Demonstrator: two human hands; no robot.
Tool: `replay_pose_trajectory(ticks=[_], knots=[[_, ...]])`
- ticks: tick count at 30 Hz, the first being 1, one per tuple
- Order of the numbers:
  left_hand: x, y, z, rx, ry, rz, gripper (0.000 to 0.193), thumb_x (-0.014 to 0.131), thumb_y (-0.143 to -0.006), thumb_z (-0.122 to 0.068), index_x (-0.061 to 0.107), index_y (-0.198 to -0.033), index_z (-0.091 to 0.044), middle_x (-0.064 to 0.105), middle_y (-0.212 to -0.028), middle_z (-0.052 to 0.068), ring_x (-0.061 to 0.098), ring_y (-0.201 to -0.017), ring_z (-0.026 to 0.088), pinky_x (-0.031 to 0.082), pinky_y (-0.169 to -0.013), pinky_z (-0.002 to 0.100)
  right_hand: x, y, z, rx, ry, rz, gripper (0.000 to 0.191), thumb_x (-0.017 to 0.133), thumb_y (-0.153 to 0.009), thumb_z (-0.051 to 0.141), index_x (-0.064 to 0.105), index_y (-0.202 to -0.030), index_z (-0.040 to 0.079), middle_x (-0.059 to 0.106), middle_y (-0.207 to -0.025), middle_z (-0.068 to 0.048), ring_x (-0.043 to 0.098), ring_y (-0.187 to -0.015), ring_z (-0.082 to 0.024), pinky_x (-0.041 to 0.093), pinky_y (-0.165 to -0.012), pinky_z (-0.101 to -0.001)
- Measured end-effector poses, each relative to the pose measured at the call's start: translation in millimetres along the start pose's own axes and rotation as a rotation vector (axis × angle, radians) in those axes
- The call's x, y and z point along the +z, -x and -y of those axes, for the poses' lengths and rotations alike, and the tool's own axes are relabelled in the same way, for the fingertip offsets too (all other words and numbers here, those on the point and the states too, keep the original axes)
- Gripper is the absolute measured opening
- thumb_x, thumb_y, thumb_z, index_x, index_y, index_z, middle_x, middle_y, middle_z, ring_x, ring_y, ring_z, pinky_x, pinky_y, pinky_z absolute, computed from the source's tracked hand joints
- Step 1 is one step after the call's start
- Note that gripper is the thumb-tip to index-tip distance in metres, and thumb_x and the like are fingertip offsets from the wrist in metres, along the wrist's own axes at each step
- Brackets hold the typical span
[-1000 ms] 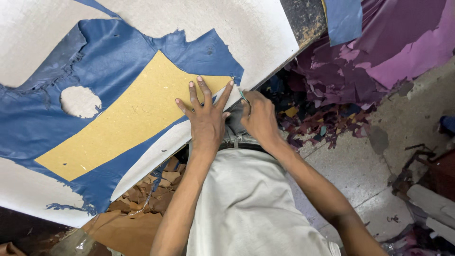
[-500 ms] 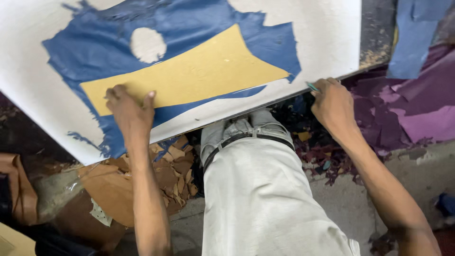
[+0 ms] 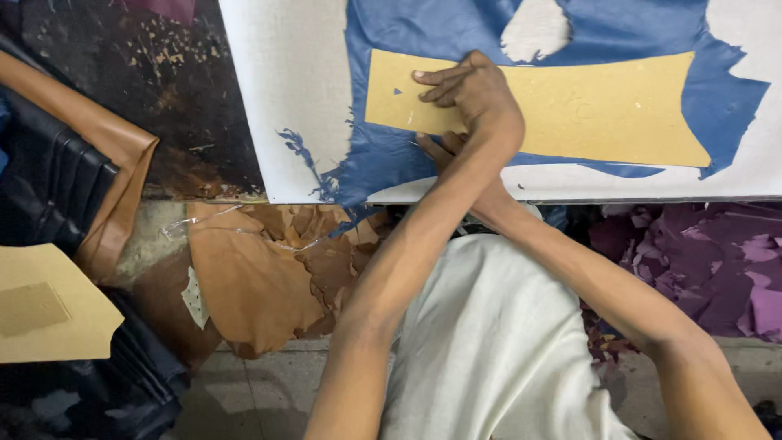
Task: The person places a cardboard pattern on a blue leather hide and uses a utility knife to cut around the pattern. They repeat this process with different pattern sizes, repositioning the hide and patterns as needed to produce multiple leather pieces.
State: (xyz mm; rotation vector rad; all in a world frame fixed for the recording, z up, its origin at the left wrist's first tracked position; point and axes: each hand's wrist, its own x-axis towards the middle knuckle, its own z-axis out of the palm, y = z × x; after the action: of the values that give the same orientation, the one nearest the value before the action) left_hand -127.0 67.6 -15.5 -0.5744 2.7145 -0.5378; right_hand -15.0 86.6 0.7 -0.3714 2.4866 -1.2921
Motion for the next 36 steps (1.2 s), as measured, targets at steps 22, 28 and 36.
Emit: replay_pose_trajectory(ticks=[22, 28, 36], knots=[[17, -12, -24, 0.147, 0.146, 0.153, 0.013, 0.05, -0.099, -0.002, 0.047, -0.091, 0.008, 0.056, -0.109, 0.056, 0.073, -0.089, 0.049, 0.063, -0.06, 0.035, -8, -23, -18, -0.551, 0.589, 0.091, 0.049, 0.067, -0.08, 0.008, 0.061, -0.129, 0.005, 0.061, -0.119, -0.01, 0.06, -0.108, -0.029, 0.058, -0.087, -0.0428], [10, -10, -7, 0.21, 0.016, 0.121, 0.017, 0.055, -0.099, -0.009, 0.05, -0.091, 0.005, 0.06, -0.108, 0.051, 0.072, -0.093, 0.05, 0.063, -0.071, 0.046, -97, 39, -83, -0.24, 0.759, 0.402, 0.047, 0.065, -0.084, 0.007, 0.061, -0.131, 0.006, 0.065, -0.128, -0.009, 0.061, -0.117, -0.03, 0.057, -0.092, -0.0395], [-7, -8, 15, 0.449, -0.118, 0.397, 0.12, 0.085, -0.066, -0.07, 0.039, -0.131, 0.019, 0.072, -0.099, 0.028, 0.075, -0.094, 0.041, 0.047, -0.103, 0.057, -264, 118, -186, -0.26, 0.913, 0.39, 0.059, 0.064, -0.086, 0.002, 0.058, -0.143, 0.01, 0.064, -0.137, -0.002, 0.06, -0.123, -0.024, 0.057, -0.096, -0.034]])
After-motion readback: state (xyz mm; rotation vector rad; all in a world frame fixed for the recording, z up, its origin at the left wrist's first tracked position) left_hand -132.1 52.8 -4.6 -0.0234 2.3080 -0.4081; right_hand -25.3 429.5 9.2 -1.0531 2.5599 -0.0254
